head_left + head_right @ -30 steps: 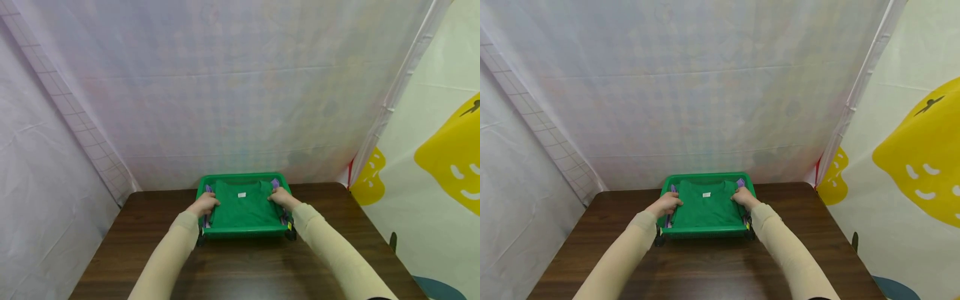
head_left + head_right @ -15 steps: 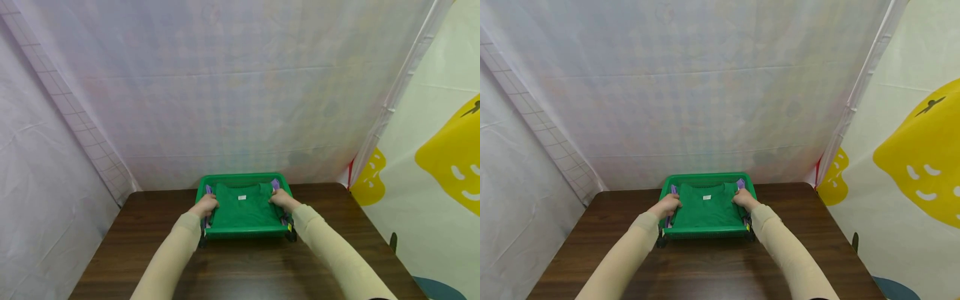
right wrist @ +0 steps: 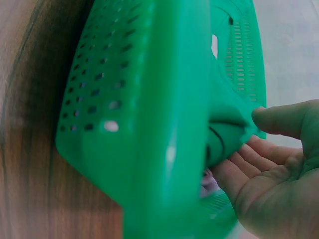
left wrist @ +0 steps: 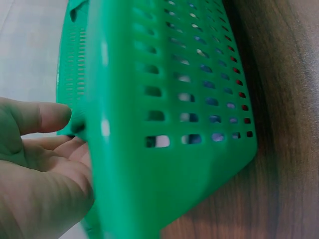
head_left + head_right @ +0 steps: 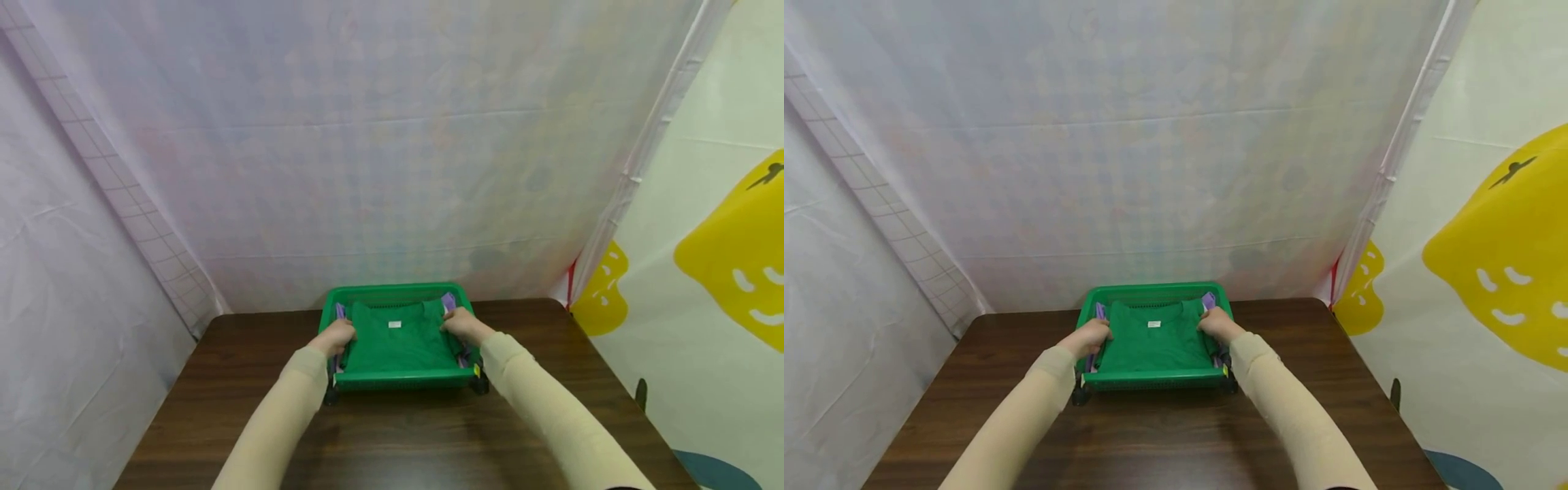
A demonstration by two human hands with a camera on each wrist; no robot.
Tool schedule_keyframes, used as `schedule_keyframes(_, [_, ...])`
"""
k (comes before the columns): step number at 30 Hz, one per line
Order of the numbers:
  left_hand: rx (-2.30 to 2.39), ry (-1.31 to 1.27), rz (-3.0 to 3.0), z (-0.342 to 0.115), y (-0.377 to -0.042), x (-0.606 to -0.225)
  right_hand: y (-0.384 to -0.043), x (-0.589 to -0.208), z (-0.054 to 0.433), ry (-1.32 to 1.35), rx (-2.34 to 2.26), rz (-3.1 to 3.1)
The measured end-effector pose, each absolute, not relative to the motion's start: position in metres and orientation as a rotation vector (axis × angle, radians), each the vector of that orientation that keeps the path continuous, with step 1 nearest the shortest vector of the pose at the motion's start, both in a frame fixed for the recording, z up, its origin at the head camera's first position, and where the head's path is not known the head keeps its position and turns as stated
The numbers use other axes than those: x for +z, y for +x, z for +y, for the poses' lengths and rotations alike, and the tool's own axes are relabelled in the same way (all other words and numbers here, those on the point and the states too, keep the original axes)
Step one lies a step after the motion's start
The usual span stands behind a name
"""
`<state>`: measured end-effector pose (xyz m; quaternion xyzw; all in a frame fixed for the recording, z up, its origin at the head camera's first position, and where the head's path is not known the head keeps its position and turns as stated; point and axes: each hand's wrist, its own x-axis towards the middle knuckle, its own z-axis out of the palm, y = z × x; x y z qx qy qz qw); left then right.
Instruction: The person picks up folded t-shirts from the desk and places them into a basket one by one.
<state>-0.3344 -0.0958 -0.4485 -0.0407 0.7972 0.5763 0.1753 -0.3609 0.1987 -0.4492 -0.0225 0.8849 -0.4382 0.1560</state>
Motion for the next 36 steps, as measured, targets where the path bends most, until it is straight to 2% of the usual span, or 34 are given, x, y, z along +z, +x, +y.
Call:
schedule_keyframes(12, [1.600, -0.059, 2.243, -0.113, -0.341, -0.420, -0.359, -0.422, 0.228, -0.135, -1.318, 2.552])
schedule_keyframes(22, [1.501, -0.003, 2.447, -0.150, -0.335, -0.382, -0.348, -0.406, 0.254, -0.313, -1.084, 2.890])
schedule_keyframes(32, [0.757, 0.183, 3.095, -0.181, -0.315, -0.366, -0.340, -0.410, 0.277, -0.267, -0.680, 3.141])
schedule_keyframes(36, [0.531, 0.160, 3.199, -0.192, -0.312, -0.367, -0.343, -0.412, 0.283, -0.234, -0.674, 3.144])
